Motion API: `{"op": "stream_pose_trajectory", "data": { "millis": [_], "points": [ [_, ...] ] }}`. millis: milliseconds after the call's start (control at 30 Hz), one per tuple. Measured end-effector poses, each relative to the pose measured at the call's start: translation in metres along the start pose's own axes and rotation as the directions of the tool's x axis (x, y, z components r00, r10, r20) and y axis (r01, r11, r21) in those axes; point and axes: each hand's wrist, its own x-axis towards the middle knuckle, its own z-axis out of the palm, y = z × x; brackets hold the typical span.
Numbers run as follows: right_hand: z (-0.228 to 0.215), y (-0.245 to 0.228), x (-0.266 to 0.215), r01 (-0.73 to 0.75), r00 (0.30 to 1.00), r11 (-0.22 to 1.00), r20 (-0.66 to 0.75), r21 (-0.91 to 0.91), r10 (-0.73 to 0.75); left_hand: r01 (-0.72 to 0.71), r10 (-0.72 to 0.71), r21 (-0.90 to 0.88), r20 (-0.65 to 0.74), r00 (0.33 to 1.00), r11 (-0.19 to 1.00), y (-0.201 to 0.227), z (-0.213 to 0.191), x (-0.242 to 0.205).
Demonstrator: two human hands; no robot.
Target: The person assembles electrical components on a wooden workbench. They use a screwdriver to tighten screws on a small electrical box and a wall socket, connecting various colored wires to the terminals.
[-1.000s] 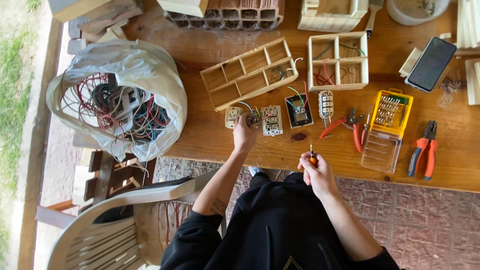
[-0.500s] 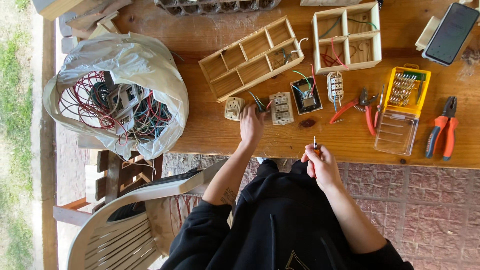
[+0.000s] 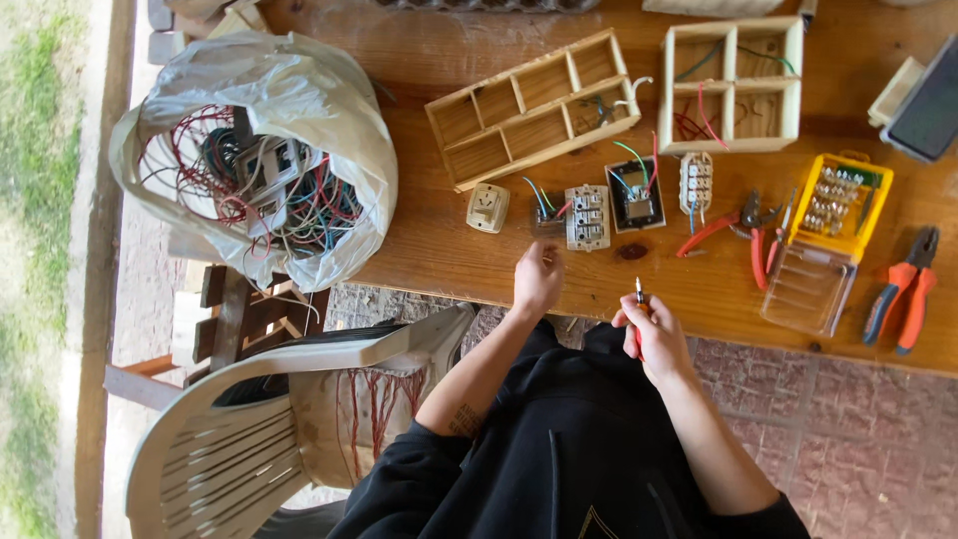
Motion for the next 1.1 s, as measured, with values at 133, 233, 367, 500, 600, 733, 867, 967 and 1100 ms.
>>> {"op": "stream_pose_trajectory", "data": {
  "millis": [133, 233, 367, 500, 600, 733, 867, 967, 1100],
  "points": [
    [-0.005, 0.0, 0.007, 0.011, 1.0, 0.999, 0.029, -0.039, -0.01, -0.152, 0.161, 0.054, -0.298, 0.941, 0.987, 0.003, -0.052, 0.019],
    [-0.004, 0.001, 0.012, 0.005, 0.999, 0.998, 0.041, -0.065, -0.003, -0.14, 0.231, 0.207, -0.53, 0.816, 0.968, -0.004, -0.086, 0.039],
    [0.003, 0.006, 0.017, 0.004, 0.997, 0.996, 0.08, -0.094, 0.003, -0.103, 0.174, 0.21, -0.355, 0.918, 0.972, 0.002, -0.099, 0.045],
    [0.022, 0.001, 0.023, 0.026, 0.994, 0.992, 0.11, -0.123, -0.012, -0.02, 0.052, 0.12, -0.27, 0.962, 0.993, 0.028, -0.119, 0.039],
    [0.035, 0.001, 0.03, 0.017, 0.993, 0.989, 0.115, -0.148, 0.0, 0.071, -0.07, -0.006, -0.253, 0.965, 0.997, -0.011, -0.104, 0.045],
    [0.055, 0.0, 0.037, 0.022, 0.992, 0.983, 0.127, -0.182, 0.002, 0.093, -0.108, -0.087, -0.187, 0.976, 0.992, -0.009, -0.104, 0.039],
    [0.073, -0.008, 0.041, 0.049, 0.989, 0.978, 0.147, -0.201, -0.019, -0.001, 0.01, 0.048, -0.197, 0.98, 0.999, -0.015, -0.094, 0.04],
    [0.082, -0.014, 0.041, 0.056, 0.989, 0.976, 0.145, -0.21, -0.026, -0.073, 0.11, 0.196, -0.188, 0.976, 0.978, 0.004, -0.096, 0.03],
    [0.087, -0.012, 0.044, 0.053, 0.99, 0.975, 0.139, -0.214, -0.023, -0.129, 0.206, 0.365, -0.181, 0.962, 0.922, 0.006, -0.091, 0.029]
  ]
}}
